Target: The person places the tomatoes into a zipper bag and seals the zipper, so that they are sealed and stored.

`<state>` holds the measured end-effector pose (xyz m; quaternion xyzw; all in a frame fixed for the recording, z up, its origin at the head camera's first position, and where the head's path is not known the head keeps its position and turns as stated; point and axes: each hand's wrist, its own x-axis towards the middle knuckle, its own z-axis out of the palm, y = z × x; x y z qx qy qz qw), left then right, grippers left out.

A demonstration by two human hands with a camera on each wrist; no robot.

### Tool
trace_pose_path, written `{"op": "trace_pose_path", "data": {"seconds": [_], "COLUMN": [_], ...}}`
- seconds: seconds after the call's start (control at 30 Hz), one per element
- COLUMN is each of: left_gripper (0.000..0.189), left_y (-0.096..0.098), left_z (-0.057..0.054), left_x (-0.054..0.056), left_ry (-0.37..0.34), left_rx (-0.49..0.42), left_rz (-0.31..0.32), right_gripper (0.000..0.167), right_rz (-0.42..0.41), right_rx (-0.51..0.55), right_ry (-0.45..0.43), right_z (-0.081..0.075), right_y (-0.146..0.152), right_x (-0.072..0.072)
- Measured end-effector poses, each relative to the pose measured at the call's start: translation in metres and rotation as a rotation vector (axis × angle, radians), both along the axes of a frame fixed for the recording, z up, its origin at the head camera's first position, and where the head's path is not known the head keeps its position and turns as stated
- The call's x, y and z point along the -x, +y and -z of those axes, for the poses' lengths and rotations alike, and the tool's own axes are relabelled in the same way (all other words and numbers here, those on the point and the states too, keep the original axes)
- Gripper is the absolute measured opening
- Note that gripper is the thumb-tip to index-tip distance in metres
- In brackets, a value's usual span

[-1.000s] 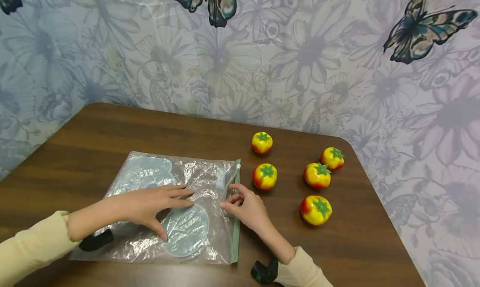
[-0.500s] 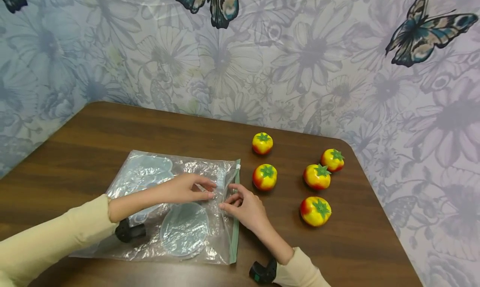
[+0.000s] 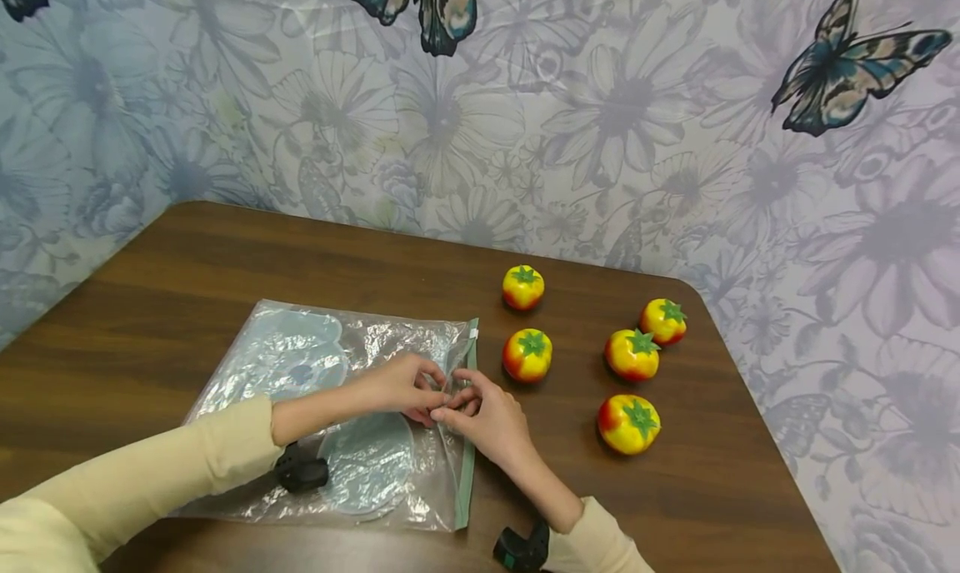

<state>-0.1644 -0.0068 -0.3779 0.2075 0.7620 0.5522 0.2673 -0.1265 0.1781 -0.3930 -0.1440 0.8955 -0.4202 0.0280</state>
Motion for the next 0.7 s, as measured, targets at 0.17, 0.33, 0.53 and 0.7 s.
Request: {"op": "trace_pose_path", "data": {"seconds": [0.17, 0.33, 0.53, 0.7], "left_gripper": [0.024, 0.035, 0.04, 0.043], "left_y": [-0.001, -0.005, -0.013, -0.021], "left_z": [0.001, 0.001, -0.003, -0.01], "left_x": [-0.003, -0.004, -0.007, -0.009], "left_ry": [-0.052, -0.091, -0.13, -0.134], "left_rx": [-0.044, -0.09, -0.12, -0.158], "left_rz": [-0.053, -0.088, -0.11, -0.142], "right_gripper": [0.049, 0.047, 0.044, 0.045], "right_rz": [-0.014, -0.035, -0.051, -0.067], "right_rx": [0.004, 0.012, 0.012, 0.015], "right_ry": [0.01, 0.014, 0.0, -0.003], "right_z": [-0.001, -0.002, 0.0, 0.0], "right_y": [-0.001, 0.001, 0.004, 0.005], "right_x": [0.0, 0.0, 0.0, 0.001]}}
